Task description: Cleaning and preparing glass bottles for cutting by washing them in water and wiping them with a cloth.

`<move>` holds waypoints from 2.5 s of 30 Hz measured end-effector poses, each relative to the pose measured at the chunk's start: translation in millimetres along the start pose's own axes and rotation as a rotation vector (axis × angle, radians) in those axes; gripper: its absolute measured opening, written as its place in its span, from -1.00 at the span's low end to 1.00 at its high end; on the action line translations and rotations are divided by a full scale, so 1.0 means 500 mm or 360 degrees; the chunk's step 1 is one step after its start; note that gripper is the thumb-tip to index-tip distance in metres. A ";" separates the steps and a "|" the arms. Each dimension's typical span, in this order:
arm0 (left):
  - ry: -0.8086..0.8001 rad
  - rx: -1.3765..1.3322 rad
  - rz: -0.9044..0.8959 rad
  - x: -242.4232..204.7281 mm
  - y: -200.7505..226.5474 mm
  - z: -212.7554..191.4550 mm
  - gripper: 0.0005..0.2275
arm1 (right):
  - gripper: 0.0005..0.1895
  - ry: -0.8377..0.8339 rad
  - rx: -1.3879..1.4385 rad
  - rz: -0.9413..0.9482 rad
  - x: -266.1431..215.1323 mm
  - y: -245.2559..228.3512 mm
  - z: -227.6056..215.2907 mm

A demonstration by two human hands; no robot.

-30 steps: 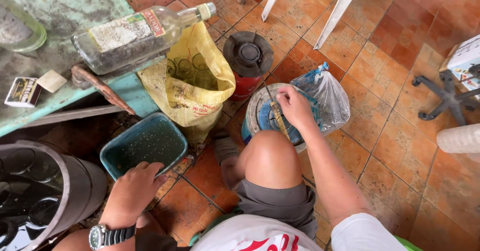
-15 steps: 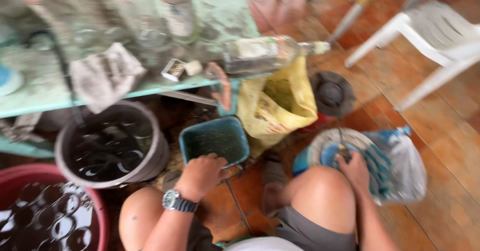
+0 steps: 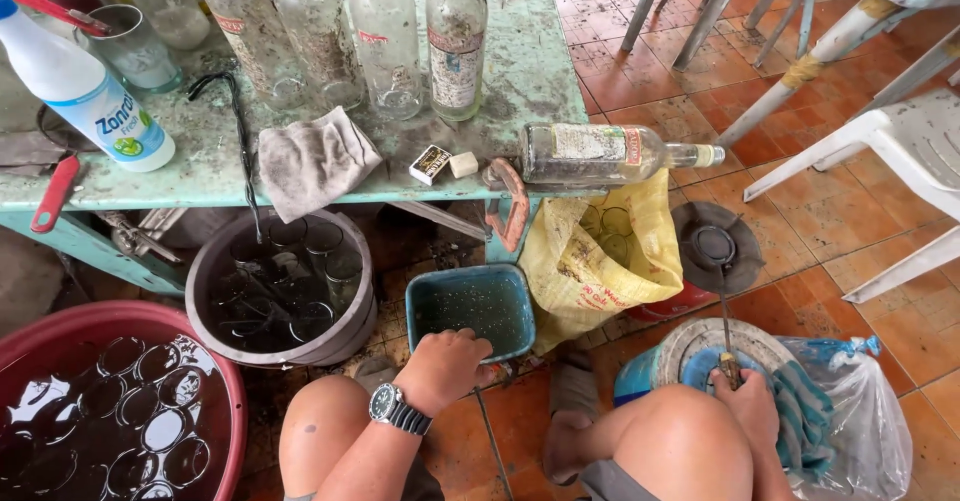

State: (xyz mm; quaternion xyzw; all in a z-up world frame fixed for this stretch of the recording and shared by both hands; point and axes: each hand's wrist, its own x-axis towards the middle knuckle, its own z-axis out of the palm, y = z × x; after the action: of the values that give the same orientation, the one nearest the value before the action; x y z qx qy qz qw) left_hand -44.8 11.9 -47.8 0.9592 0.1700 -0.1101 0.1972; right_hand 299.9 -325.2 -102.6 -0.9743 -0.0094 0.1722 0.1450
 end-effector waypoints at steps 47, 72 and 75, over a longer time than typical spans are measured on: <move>-0.0571 -0.0069 -0.0245 -0.016 0.048 -0.124 -0.70 | -0.45 0.0062 0.0242 -0.0067 -0.017 0.019 0.020; -0.0488 -0.0010 -0.0297 -0.015 0.035 -0.097 -0.67 | -0.34 0.0068 0.0168 -0.0047 0.045 0.061 0.072; -0.0499 -0.0001 -0.0293 -0.014 0.032 -0.095 -0.67 | -0.35 0.0086 0.0151 -0.0063 0.048 0.067 0.077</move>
State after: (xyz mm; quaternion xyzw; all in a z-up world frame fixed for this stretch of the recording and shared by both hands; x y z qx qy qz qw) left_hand -38.6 15.7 2.3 0.9107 0.2242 -0.2758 0.2107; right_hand 308.2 -344.8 -154.9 -0.9702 -0.0167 0.1431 0.1947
